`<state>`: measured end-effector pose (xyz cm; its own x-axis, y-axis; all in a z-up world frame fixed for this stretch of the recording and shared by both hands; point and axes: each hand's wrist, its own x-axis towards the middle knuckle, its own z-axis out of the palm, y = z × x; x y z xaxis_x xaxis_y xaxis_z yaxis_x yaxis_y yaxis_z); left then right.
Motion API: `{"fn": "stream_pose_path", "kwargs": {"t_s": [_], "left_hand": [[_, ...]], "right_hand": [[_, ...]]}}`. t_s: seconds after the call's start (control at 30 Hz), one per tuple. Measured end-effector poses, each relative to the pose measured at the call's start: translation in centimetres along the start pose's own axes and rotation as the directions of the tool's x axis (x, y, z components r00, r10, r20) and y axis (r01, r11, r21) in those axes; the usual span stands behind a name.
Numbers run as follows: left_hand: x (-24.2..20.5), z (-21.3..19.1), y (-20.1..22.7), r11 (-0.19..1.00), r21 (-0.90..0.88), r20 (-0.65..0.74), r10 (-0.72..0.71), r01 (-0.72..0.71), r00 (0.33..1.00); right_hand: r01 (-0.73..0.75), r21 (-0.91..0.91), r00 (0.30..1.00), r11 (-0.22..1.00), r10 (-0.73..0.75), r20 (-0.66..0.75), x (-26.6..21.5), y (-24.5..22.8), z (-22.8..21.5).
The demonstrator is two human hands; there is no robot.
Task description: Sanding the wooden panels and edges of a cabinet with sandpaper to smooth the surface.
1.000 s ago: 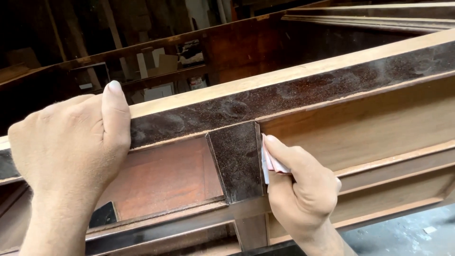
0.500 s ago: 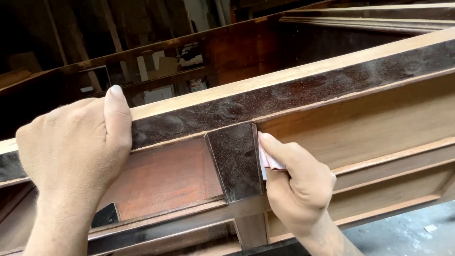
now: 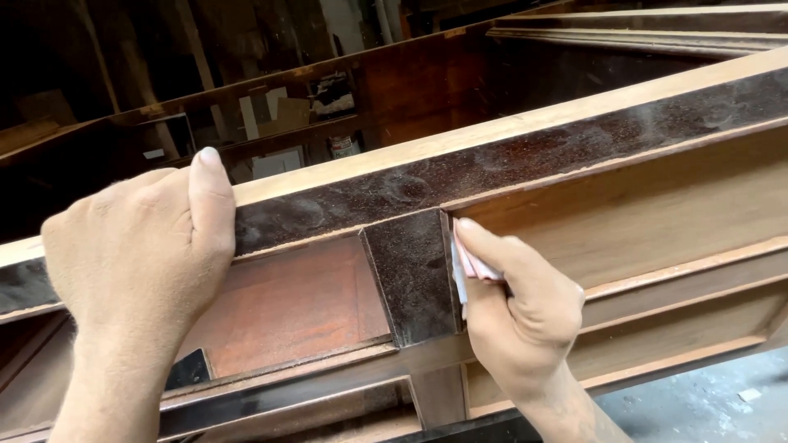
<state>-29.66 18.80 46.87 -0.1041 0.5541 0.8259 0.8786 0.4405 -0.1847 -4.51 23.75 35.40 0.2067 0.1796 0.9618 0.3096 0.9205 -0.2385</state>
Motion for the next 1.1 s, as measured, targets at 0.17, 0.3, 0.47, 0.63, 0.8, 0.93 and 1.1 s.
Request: {"fn": "stream_pose_path", "kwargs": {"t_s": [0.17, 0.3, 0.47, 0.63, 0.8, 0.93, 1.1], "left_hand": [[0.3, -1.1, 0.4, 0.999, -0.045, 0.046, 0.001, 0.002, 0.999], [0.1, -1.0, 0.3, 0.996, -0.093, 0.021, 0.011, -0.009, 1.0], [0.1, -0.4, 0.1, 0.999, -0.032, 0.003, 0.027, -0.026, 1.0], [0.1, -0.4, 0.0, 0.999, -0.031, -0.018, 0.034, -0.035, 0.999], [0.2, -0.4, 0.0, 0.999, -0.015, -0.012, 0.035, -0.035, 0.999], [0.1, -0.6, 0.1, 0.999, -0.044, 0.025, 0.029, -0.028, 0.999], [0.0, 0.1, -0.1, 0.999, -0.027, -0.037, 0.021, -0.022, 0.999]], "right_hand": [[-0.007, -0.013, 1.0, 1.0, 0.007, -0.003, 0.6, 0.0, -0.1], [-0.019, 0.032, 1.0, 0.999, 0.019, 0.023, 0.0, 0.1, -0.2], [-0.028, 0.03, 1.0, 0.999, 0.028, 0.01, 0.6, 0.1, -0.2], [-0.025, 0.046, 0.999, 0.999, 0.023, 0.03, 0.4, 0.2, -0.3], [-0.02, 0.012, 1.0, 1.0, 0.02, -0.002, 0.0, 0.0, 0.2], [0.064, -0.023, 0.998, 0.998, -0.063, 0.021, 1.1, 0.3, -0.7], [0.02, 0.0, 1.0, 1.0, -0.02, 0.019, 0.7, 0.0, -0.1]]}}
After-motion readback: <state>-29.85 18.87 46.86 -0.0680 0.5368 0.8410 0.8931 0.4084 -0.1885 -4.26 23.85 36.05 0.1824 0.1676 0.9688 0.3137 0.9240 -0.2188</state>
